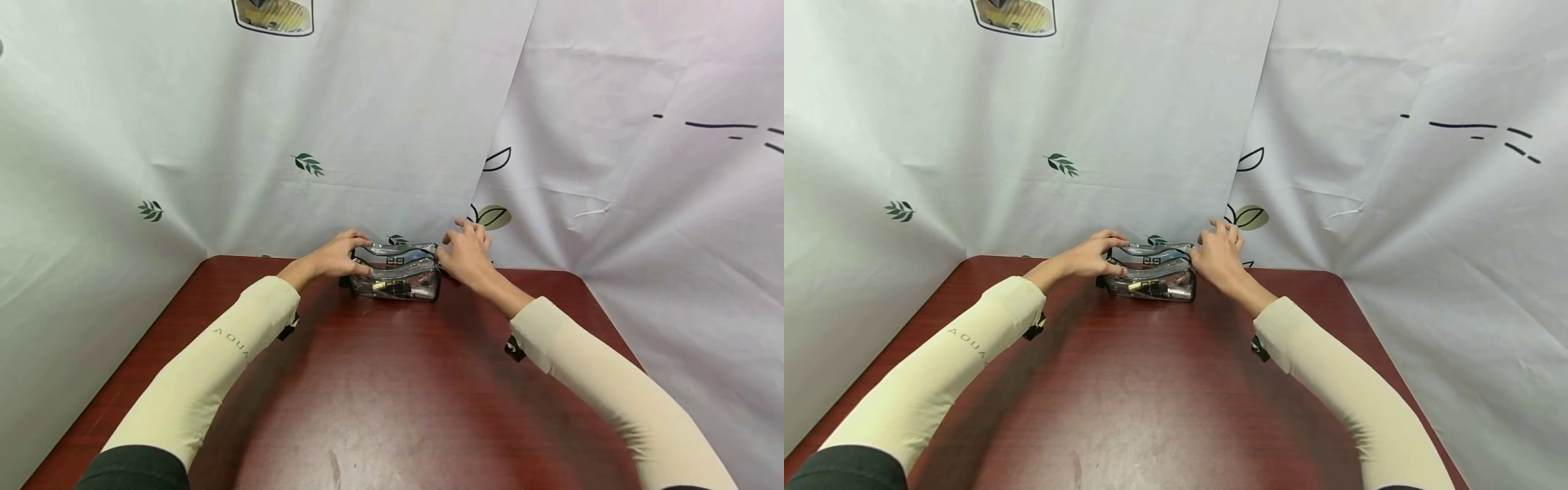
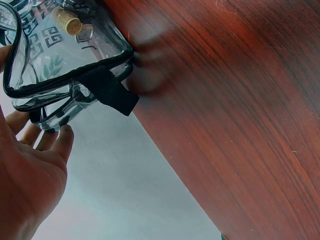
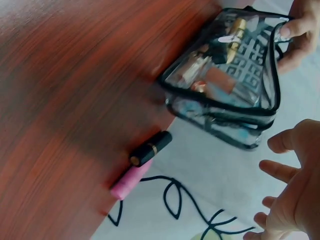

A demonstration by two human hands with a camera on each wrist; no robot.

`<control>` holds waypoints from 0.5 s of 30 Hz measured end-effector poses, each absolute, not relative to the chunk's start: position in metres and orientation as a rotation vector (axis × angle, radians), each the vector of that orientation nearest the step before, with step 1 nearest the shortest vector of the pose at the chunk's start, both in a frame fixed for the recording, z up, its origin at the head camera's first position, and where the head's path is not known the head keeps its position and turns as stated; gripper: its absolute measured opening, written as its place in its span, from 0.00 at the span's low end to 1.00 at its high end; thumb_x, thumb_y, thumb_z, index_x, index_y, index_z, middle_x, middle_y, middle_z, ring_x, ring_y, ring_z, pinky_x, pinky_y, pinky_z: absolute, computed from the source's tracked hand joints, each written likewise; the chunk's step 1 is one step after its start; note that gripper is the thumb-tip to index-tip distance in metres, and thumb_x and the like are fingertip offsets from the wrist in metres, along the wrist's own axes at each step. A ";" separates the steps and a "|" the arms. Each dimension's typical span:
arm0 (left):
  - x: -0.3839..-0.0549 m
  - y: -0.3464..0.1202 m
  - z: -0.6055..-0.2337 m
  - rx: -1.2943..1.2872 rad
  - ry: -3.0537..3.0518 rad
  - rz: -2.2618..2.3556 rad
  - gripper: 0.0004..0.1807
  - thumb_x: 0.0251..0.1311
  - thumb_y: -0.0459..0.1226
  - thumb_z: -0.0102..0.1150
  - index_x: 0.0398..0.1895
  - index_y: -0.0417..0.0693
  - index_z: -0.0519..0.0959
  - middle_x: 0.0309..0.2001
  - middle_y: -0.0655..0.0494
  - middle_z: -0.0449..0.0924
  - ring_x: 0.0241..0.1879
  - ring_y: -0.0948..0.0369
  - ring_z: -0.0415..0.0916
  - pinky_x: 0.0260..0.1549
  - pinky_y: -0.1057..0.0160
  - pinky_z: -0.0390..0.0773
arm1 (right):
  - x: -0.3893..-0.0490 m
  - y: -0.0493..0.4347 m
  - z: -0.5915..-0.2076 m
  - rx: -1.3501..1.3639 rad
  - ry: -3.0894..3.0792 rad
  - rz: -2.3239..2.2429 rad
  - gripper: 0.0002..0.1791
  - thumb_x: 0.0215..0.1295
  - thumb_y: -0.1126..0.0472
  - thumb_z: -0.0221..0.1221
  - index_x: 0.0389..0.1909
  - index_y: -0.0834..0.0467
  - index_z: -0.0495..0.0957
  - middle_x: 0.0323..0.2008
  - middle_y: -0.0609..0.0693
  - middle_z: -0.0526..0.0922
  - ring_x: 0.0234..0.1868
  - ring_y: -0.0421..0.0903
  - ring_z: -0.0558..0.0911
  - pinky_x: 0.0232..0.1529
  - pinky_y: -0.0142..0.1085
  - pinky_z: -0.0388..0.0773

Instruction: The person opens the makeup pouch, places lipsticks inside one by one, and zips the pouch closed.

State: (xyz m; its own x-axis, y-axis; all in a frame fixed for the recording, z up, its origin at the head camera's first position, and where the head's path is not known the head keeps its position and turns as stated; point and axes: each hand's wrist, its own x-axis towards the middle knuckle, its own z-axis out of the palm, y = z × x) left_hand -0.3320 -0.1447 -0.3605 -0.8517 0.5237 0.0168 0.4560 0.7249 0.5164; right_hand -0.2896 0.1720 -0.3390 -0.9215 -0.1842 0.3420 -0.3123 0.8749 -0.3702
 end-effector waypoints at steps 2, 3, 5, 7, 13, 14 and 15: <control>-0.332 -0.145 -0.361 0.794 2.795 0.783 0.47 0.69 0.50 0.70 0.87 0.39 0.68 0.86 0.38 0.60 0.88 0.37 0.52 0.84 0.31 0.61 | -0.292 0.177 -0.342 0.359 -2.745 0.622 0.15 0.80 0.59 0.60 0.52 0.66 0.88 0.85 0.69 0.65 0.83 0.75 0.60 0.80 0.74 0.54; -0.332 -0.145 -0.361 0.793 2.795 0.783 0.47 0.69 0.50 0.70 0.87 0.39 0.68 0.87 0.38 0.59 0.88 0.37 0.52 0.84 0.30 0.61 | -0.293 0.179 -0.343 0.351 -2.745 0.624 0.15 0.80 0.59 0.60 0.52 0.67 0.88 0.85 0.70 0.65 0.83 0.75 0.59 0.80 0.74 0.54; -0.332 -0.145 -0.361 0.791 2.794 0.783 0.47 0.69 0.50 0.70 0.87 0.39 0.68 0.87 0.38 0.59 0.88 0.37 0.52 0.85 0.31 0.61 | -0.295 0.184 -0.345 0.340 -2.747 0.629 0.15 0.80 0.59 0.60 0.51 0.67 0.88 0.84 0.70 0.65 0.83 0.75 0.59 0.80 0.75 0.53; -0.332 -0.145 -0.361 0.791 2.793 0.785 0.47 0.69 0.50 0.70 0.87 0.39 0.68 0.86 0.38 0.60 0.88 0.37 0.52 0.85 0.31 0.61 | -0.296 0.188 -0.347 0.324 -2.751 0.633 0.15 0.79 0.59 0.60 0.51 0.67 0.88 0.84 0.70 0.65 0.82 0.75 0.59 0.80 0.75 0.53; -0.332 -0.144 -0.361 0.798 2.794 0.787 0.47 0.69 0.50 0.70 0.86 0.39 0.69 0.86 0.38 0.60 0.88 0.37 0.53 0.85 0.31 0.61 | -0.300 0.200 -0.352 0.283 -2.776 0.624 0.17 0.77 0.58 0.61 0.53 0.67 0.88 0.84 0.71 0.65 0.82 0.77 0.59 0.78 0.76 0.56; -0.331 -0.144 -0.360 0.797 2.793 0.789 0.47 0.69 0.50 0.70 0.86 0.39 0.69 0.86 0.38 0.60 0.88 0.37 0.53 0.85 0.31 0.61 | -0.301 0.201 -0.353 0.277 -2.782 0.624 0.17 0.77 0.58 0.61 0.54 0.68 0.88 0.84 0.72 0.65 0.82 0.78 0.59 0.78 0.76 0.55; -0.331 -0.144 -0.360 0.795 2.791 0.792 0.47 0.69 0.50 0.70 0.86 0.39 0.69 0.86 0.38 0.61 0.88 0.37 0.53 0.85 0.32 0.61 | -0.302 0.203 -0.354 0.269 -2.789 0.619 0.18 0.76 0.58 0.61 0.55 0.68 0.88 0.84 0.72 0.65 0.82 0.78 0.59 0.79 0.76 0.55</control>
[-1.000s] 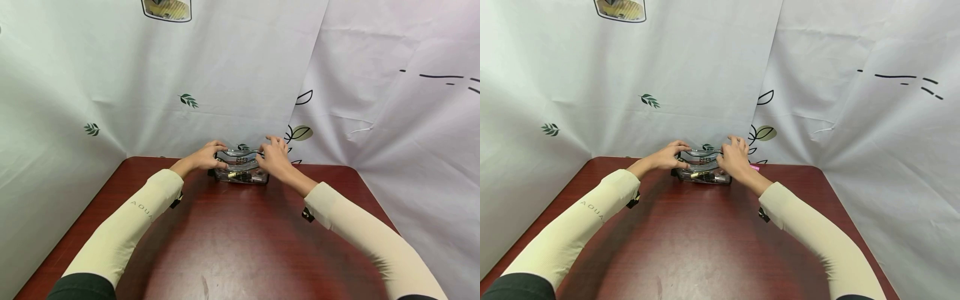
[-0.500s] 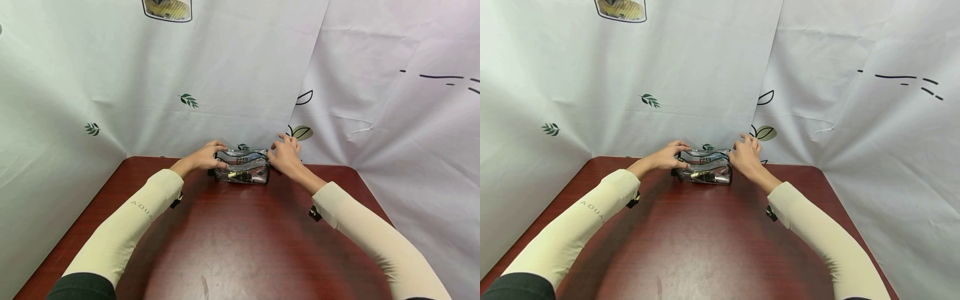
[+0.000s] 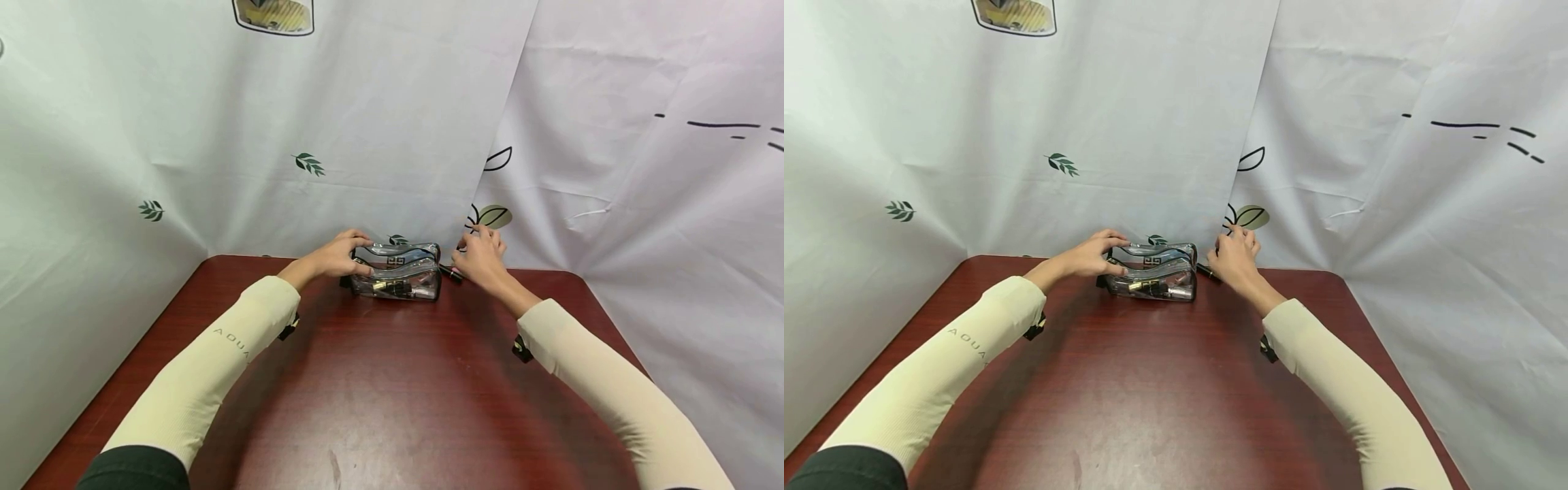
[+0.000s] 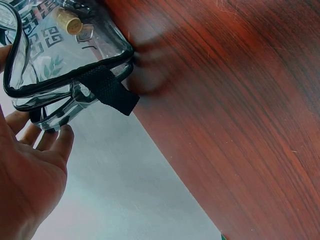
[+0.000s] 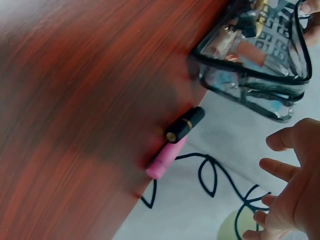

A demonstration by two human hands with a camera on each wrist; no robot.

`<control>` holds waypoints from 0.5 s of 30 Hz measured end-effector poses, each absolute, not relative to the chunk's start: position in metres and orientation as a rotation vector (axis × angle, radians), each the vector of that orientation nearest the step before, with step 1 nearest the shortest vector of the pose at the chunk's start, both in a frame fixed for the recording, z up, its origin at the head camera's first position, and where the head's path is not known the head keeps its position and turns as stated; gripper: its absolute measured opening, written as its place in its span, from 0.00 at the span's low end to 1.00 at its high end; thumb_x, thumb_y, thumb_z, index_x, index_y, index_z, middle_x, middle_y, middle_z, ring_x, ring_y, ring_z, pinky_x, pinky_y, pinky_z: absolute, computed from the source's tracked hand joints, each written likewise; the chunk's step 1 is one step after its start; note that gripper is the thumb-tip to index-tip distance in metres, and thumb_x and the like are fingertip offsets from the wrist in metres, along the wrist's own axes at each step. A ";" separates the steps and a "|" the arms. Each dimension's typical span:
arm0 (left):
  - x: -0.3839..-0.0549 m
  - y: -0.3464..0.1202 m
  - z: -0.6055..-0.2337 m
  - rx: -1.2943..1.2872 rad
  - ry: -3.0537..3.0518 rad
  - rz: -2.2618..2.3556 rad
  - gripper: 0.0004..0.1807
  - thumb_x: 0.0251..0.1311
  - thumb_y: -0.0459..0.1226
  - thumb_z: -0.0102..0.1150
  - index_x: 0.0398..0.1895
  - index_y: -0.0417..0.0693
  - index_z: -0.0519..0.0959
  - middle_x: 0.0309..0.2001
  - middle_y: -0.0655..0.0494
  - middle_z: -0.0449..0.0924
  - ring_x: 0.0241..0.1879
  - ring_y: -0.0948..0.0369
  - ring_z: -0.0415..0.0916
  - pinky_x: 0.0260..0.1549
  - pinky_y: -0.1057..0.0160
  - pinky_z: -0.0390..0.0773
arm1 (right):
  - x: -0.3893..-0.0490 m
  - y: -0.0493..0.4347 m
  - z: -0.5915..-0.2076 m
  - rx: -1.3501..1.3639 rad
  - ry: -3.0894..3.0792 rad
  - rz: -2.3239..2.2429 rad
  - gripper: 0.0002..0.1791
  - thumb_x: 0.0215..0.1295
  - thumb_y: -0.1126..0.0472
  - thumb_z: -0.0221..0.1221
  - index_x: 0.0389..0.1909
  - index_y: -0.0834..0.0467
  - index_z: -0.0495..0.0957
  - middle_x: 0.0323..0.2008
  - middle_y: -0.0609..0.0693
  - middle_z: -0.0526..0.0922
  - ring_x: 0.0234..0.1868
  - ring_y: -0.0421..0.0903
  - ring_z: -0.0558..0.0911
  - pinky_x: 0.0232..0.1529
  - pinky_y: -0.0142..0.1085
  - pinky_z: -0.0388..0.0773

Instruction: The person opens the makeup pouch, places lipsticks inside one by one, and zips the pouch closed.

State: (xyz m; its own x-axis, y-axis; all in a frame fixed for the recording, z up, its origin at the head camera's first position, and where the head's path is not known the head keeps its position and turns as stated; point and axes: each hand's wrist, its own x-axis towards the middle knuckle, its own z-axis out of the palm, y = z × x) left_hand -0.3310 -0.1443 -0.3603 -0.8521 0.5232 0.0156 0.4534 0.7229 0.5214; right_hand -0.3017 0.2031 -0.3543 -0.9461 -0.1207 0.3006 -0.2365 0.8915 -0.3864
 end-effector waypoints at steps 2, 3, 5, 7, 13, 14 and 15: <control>-0.330 -0.145 -0.360 0.791 2.790 0.797 0.47 0.68 0.49 0.71 0.86 0.39 0.69 0.86 0.39 0.61 0.88 0.38 0.54 0.85 0.32 0.61 | -0.302 0.206 -0.356 0.256 -2.803 0.620 0.20 0.75 0.58 0.61 0.58 0.68 0.88 0.84 0.72 0.65 0.82 0.78 0.59 0.79 0.76 0.55; -0.330 -0.145 -0.360 0.789 2.789 0.800 0.47 0.68 0.49 0.71 0.86 0.39 0.69 0.86 0.39 0.61 0.88 0.38 0.54 0.85 0.32 0.61 | -0.303 0.208 -0.358 0.251 -2.813 0.620 0.21 0.74 0.58 0.61 0.59 0.68 0.87 0.84 0.72 0.65 0.83 0.78 0.58 0.79 0.76 0.55; -0.330 -0.145 -0.361 0.795 2.789 0.802 0.47 0.68 0.49 0.71 0.86 0.38 0.68 0.86 0.38 0.61 0.88 0.38 0.54 0.85 0.32 0.61 | -0.303 0.211 -0.360 0.242 -2.832 0.616 0.23 0.74 0.58 0.61 0.60 0.69 0.87 0.85 0.72 0.64 0.83 0.79 0.58 0.79 0.76 0.55; -0.331 -0.146 -0.361 0.802 2.789 0.802 0.47 0.69 0.49 0.71 0.86 0.37 0.68 0.86 0.38 0.61 0.88 0.37 0.53 0.84 0.32 0.61 | -0.302 0.214 -0.363 0.237 -2.849 0.612 0.23 0.74 0.58 0.60 0.61 0.69 0.86 0.85 0.72 0.62 0.83 0.79 0.57 0.79 0.76 0.55; -0.331 -0.145 -0.361 0.804 2.789 0.799 0.48 0.69 0.50 0.70 0.87 0.37 0.67 0.86 0.37 0.60 0.88 0.37 0.53 0.84 0.31 0.61 | -0.303 0.224 -0.374 0.238 -2.873 0.588 0.23 0.75 0.61 0.58 0.62 0.71 0.85 0.84 0.75 0.62 0.82 0.81 0.56 0.77 0.77 0.55; -0.331 -0.145 -0.361 0.804 2.790 0.797 0.47 0.69 0.50 0.70 0.87 0.37 0.67 0.86 0.38 0.60 0.88 0.37 0.53 0.84 0.31 0.61 | -0.304 0.225 -0.375 0.238 -2.875 0.583 0.23 0.75 0.61 0.58 0.63 0.71 0.85 0.84 0.76 0.62 0.82 0.81 0.56 0.77 0.78 0.55; -0.331 -0.145 -0.361 0.802 2.791 0.793 0.48 0.69 0.50 0.70 0.87 0.38 0.67 0.86 0.38 0.60 0.88 0.37 0.53 0.84 0.31 0.61 | -0.304 0.226 -0.377 0.234 -2.879 0.582 0.23 0.75 0.62 0.59 0.63 0.71 0.85 0.84 0.76 0.62 0.82 0.81 0.56 0.78 0.77 0.54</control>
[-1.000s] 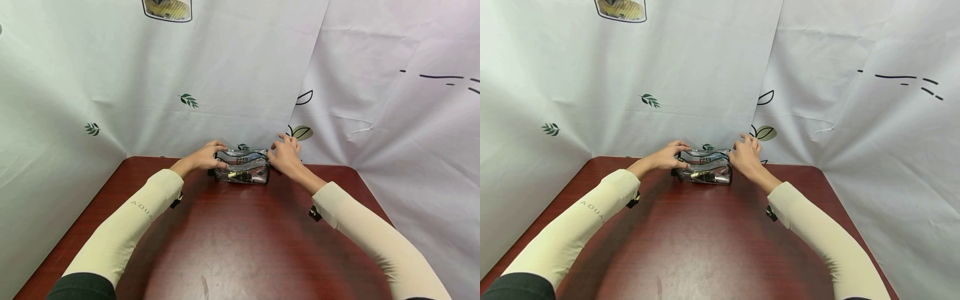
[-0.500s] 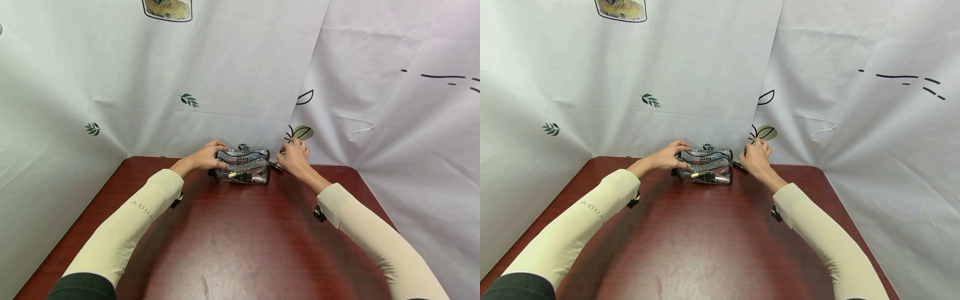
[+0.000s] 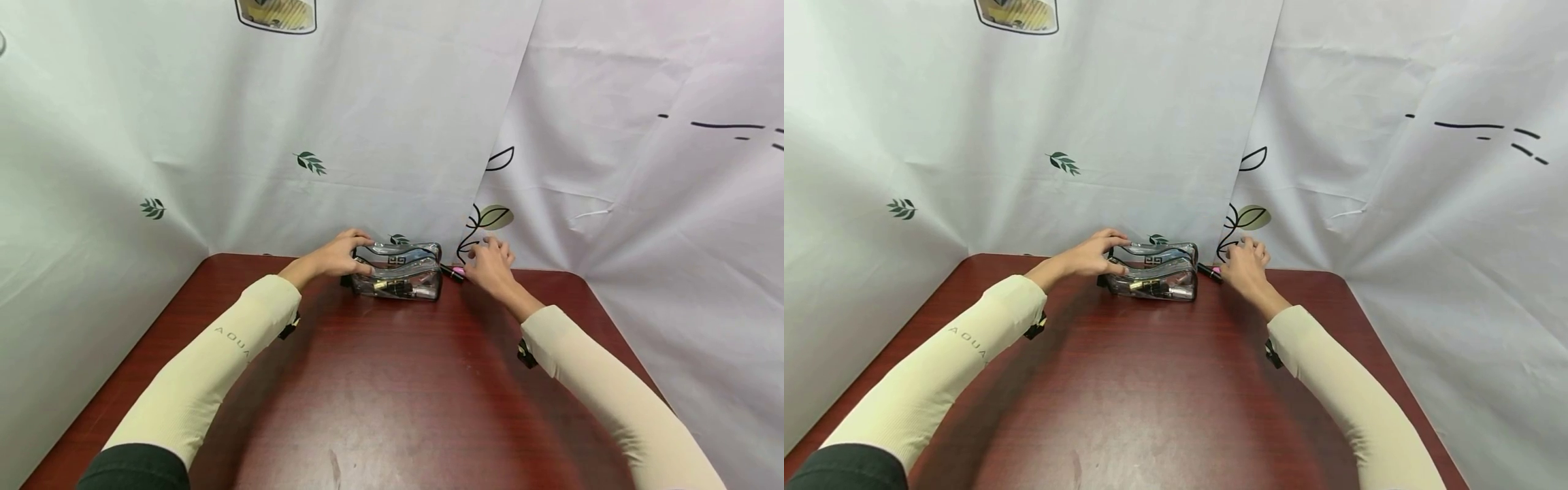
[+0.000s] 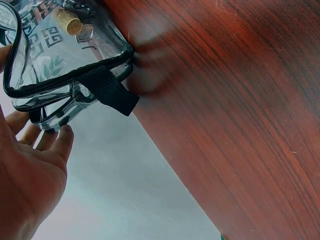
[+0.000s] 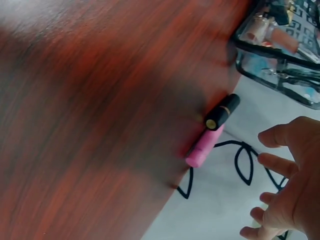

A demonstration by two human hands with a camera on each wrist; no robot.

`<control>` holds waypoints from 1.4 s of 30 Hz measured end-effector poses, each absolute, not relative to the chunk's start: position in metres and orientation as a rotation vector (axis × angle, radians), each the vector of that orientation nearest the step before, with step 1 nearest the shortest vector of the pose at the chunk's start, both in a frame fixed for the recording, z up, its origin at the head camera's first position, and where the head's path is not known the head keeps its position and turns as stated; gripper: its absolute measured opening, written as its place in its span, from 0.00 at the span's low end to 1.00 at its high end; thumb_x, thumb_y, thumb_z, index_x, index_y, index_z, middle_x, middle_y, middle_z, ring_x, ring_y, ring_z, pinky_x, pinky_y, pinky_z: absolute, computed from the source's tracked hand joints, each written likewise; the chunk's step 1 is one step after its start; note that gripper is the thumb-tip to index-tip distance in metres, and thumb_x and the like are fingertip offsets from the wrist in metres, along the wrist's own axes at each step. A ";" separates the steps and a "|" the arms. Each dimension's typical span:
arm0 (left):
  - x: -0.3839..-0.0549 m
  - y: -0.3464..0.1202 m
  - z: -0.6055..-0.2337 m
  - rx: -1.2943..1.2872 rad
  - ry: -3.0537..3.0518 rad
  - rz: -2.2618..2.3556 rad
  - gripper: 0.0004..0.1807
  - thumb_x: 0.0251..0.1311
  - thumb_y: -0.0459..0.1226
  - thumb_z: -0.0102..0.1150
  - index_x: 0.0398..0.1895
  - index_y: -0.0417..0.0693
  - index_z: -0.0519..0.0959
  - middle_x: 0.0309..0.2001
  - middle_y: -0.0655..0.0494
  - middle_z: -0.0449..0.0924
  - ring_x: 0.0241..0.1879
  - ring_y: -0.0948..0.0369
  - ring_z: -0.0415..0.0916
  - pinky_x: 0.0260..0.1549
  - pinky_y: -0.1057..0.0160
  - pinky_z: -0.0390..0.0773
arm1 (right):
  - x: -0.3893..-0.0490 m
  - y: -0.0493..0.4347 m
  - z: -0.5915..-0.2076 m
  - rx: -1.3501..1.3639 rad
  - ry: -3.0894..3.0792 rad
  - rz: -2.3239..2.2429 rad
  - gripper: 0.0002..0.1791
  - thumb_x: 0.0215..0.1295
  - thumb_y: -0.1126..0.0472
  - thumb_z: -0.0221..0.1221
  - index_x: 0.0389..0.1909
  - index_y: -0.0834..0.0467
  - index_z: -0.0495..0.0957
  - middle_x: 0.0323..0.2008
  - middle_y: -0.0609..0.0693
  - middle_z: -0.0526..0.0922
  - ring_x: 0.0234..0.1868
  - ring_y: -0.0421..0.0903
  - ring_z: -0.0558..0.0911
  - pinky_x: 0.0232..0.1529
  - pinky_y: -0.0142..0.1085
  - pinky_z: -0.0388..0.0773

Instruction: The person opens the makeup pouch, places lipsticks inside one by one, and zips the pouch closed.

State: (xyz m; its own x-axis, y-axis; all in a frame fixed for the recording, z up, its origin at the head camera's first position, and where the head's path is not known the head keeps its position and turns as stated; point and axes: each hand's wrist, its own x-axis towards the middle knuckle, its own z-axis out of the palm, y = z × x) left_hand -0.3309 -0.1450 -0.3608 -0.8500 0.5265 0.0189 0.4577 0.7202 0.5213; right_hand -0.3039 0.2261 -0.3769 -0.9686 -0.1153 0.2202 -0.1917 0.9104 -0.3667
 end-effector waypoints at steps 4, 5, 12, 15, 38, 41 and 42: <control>-0.333 -0.144 -0.362 0.811 2.793 0.786 0.47 0.70 0.50 0.71 0.87 0.37 0.68 0.86 0.38 0.60 0.88 0.37 0.54 0.85 0.32 0.61 | -0.305 0.230 -0.383 0.225 -2.889 0.569 0.22 0.75 0.62 0.59 0.63 0.71 0.85 0.83 0.77 0.63 0.82 0.82 0.57 0.77 0.78 0.54; -0.333 -0.145 -0.362 0.814 2.794 0.783 0.47 0.69 0.50 0.71 0.87 0.37 0.68 0.86 0.37 0.61 0.88 0.37 0.54 0.85 0.32 0.61 | -0.306 0.231 -0.385 0.225 -2.890 0.562 0.22 0.75 0.62 0.59 0.62 0.71 0.85 0.82 0.77 0.63 0.82 0.82 0.57 0.77 0.78 0.55; -0.333 -0.144 -0.363 0.809 2.788 0.786 0.47 0.70 0.49 0.71 0.86 0.37 0.68 0.86 0.38 0.61 0.88 0.37 0.54 0.84 0.32 0.61 | -0.310 0.238 -0.397 0.197 -2.924 0.489 0.22 0.72 0.63 0.57 0.60 0.70 0.84 0.81 0.79 0.64 0.79 0.84 0.60 0.75 0.78 0.59; -0.333 -0.144 -0.362 0.803 2.784 0.786 0.47 0.70 0.49 0.71 0.87 0.37 0.68 0.86 0.38 0.60 0.88 0.37 0.53 0.84 0.32 0.61 | -0.311 0.240 -0.401 0.158 -2.953 0.480 0.22 0.72 0.62 0.56 0.60 0.69 0.84 0.81 0.79 0.64 0.79 0.84 0.60 0.76 0.78 0.59; -0.334 -0.144 -0.361 0.801 2.784 0.798 0.47 0.70 0.49 0.71 0.87 0.38 0.68 0.86 0.39 0.60 0.88 0.38 0.53 0.84 0.32 0.61 | -0.320 0.242 -0.417 0.078 -3.042 0.436 0.13 0.76 0.63 0.61 0.51 0.68 0.83 0.79 0.79 0.64 0.77 0.83 0.58 0.74 0.77 0.58; -0.333 -0.145 -0.362 0.801 2.786 0.800 0.47 0.69 0.49 0.72 0.87 0.38 0.68 0.86 0.39 0.60 0.88 0.38 0.53 0.84 0.32 0.61 | -0.320 0.241 -0.416 0.078 -3.043 0.417 0.12 0.75 0.64 0.61 0.50 0.69 0.83 0.79 0.79 0.64 0.77 0.83 0.59 0.74 0.77 0.59; -0.333 -0.145 -0.362 0.798 2.786 0.802 0.47 0.69 0.49 0.72 0.87 0.38 0.68 0.86 0.39 0.60 0.88 0.38 0.53 0.84 0.32 0.61 | -0.320 0.241 -0.417 0.078 -3.044 0.410 0.13 0.74 0.64 0.61 0.51 0.69 0.83 0.79 0.79 0.64 0.77 0.83 0.60 0.74 0.77 0.59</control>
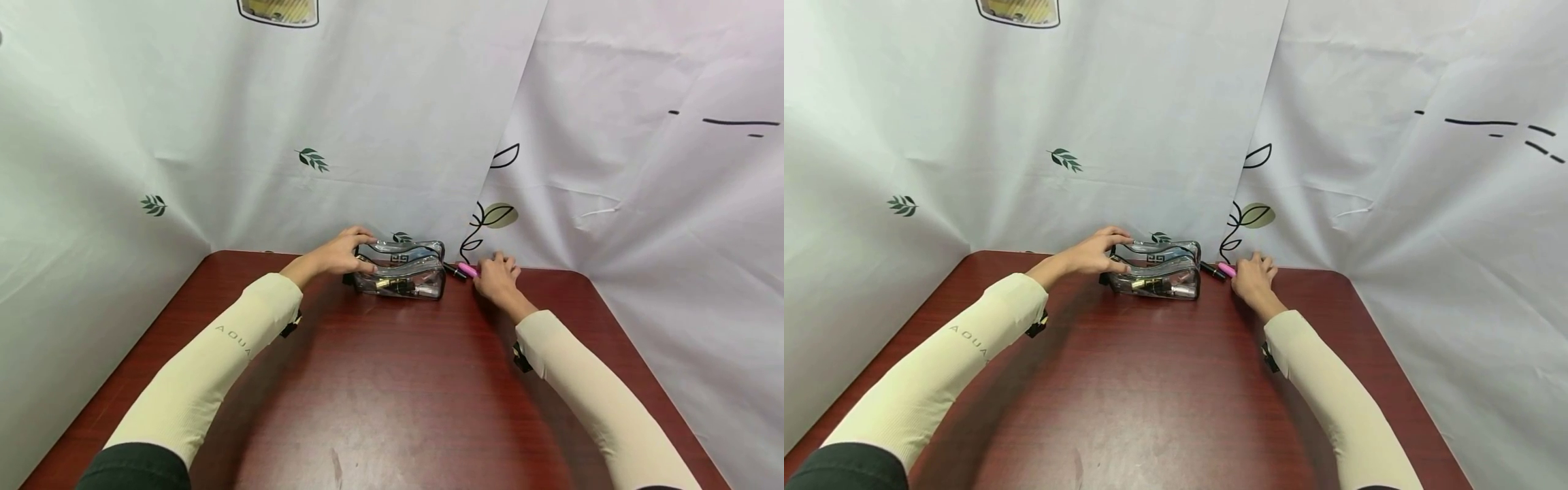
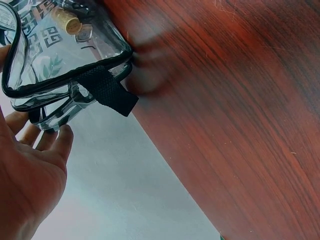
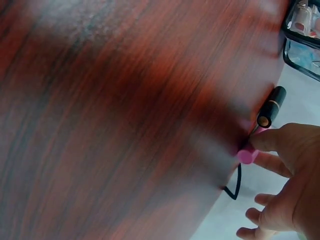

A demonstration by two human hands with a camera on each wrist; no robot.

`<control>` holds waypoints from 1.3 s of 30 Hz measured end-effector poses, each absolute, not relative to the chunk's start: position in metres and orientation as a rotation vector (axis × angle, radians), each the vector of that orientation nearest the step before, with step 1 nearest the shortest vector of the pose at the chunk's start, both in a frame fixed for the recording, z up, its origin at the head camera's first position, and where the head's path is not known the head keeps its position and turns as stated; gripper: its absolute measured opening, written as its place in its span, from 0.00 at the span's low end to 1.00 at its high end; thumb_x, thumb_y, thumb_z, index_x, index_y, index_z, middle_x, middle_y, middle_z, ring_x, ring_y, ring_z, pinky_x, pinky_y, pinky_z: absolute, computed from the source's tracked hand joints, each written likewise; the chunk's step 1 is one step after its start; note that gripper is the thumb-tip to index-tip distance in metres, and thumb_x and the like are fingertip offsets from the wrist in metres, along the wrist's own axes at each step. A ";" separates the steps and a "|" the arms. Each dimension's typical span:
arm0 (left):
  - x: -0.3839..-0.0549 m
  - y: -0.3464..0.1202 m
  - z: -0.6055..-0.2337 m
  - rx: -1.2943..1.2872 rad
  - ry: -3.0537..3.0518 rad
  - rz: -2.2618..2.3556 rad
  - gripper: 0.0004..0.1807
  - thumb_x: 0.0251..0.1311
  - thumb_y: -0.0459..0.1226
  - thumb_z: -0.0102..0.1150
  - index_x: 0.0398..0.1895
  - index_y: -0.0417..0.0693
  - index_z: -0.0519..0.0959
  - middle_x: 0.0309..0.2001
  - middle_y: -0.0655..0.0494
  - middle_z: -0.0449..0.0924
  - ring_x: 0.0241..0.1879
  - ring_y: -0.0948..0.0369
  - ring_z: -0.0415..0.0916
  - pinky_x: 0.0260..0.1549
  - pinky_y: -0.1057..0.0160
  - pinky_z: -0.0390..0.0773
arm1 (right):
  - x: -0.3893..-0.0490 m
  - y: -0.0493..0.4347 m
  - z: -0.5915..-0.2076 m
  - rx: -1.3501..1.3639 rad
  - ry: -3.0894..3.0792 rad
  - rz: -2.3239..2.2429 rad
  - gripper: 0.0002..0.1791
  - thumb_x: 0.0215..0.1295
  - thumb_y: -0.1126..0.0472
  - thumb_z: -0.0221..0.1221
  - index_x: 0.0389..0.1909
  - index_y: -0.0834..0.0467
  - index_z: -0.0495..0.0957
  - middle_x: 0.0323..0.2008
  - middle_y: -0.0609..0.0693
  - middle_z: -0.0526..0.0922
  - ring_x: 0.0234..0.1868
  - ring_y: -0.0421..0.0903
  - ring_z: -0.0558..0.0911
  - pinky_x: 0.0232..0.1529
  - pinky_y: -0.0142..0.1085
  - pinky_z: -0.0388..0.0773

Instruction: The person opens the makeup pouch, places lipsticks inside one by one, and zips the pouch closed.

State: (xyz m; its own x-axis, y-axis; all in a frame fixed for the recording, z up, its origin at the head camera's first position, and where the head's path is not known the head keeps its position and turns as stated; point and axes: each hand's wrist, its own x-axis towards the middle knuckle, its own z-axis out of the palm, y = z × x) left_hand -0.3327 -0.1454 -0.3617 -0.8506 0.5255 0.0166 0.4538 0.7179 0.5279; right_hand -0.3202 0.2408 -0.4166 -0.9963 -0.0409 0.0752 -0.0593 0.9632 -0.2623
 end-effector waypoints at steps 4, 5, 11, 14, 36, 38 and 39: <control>-0.331 -0.145 -0.361 0.792 2.784 0.799 0.47 0.70 0.50 0.71 0.87 0.39 0.68 0.87 0.39 0.60 0.88 0.38 0.53 0.84 0.31 0.61 | -0.321 0.241 -0.418 0.068 -3.051 0.390 0.13 0.72 0.66 0.59 0.49 0.71 0.83 0.79 0.79 0.64 0.77 0.83 0.60 0.75 0.78 0.60; -0.331 -0.145 -0.362 0.791 2.784 0.797 0.47 0.70 0.50 0.71 0.87 0.39 0.68 0.87 0.39 0.59 0.88 0.38 0.53 0.84 0.31 0.61 | -0.321 0.241 -0.418 0.066 -3.053 0.389 0.12 0.71 0.66 0.58 0.47 0.72 0.83 0.79 0.78 0.64 0.77 0.83 0.60 0.75 0.78 0.59; -0.330 -0.144 -0.363 0.793 2.782 0.799 0.46 0.71 0.50 0.70 0.87 0.39 0.68 0.87 0.38 0.60 0.88 0.38 0.53 0.84 0.31 0.62 | -0.321 0.246 -0.419 0.062 -3.046 0.447 0.10 0.69 0.67 0.57 0.39 0.72 0.82 0.81 0.79 0.62 0.78 0.84 0.58 0.76 0.78 0.57; -0.330 -0.144 -0.363 0.794 2.779 0.810 0.47 0.70 0.49 0.71 0.87 0.39 0.68 0.87 0.38 0.60 0.88 0.38 0.53 0.84 0.31 0.61 | -0.328 0.256 -0.425 0.081 -3.017 0.469 0.11 0.71 0.64 0.58 0.35 0.70 0.82 0.82 0.78 0.62 0.78 0.83 0.58 0.75 0.77 0.57; -0.330 -0.145 -0.361 0.782 2.782 0.799 0.46 0.72 0.50 0.70 0.87 0.40 0.67 0.87 0.39 0.58 0.89 0.37 0.51 0.84 0.30 0.61 | -0.316 0.233 -0.367 0.190 -2.855 0.605 0.15 0.71 0.62 0.61 0.45 0.71 0.87 0.86 0.74 0.60 0.77 0.81 0.62 0.72 0.75 0.64; -0.330 -0.145 -0.361 0.780 2.779 0.805 0.46 0.71 0.50 0.70 0.87 0.40 0.67 0.87 0.39 0.58 0.89 0.37 0.51 0.84 0.30 0.60 | -0.315 0.230 -0.362 0.216 -2.838 0.624 0.15 0.73 0.62 0.61 0.45 0.71 0.87 0.86 0.73 0.60 0.77 0.80 0.62 0.72 0.75 0.63; -0.330 -0.145 -0.360 0.780 2.776 0.810 0.46 0.71 0.49 0.70 0.87 0.40 0.67 0.87 0.38 0.58 0.89 0.37 0.51 0.84 0.30 0.60 | -0.315 0.229 -0.360 0.231 -2.829 0.637 0.15 0.73 0.62 0.62 0.46 0.71 0.87 0.86 0.72 0.60 0.77 0.80 0.61 0.72 0.75 0.63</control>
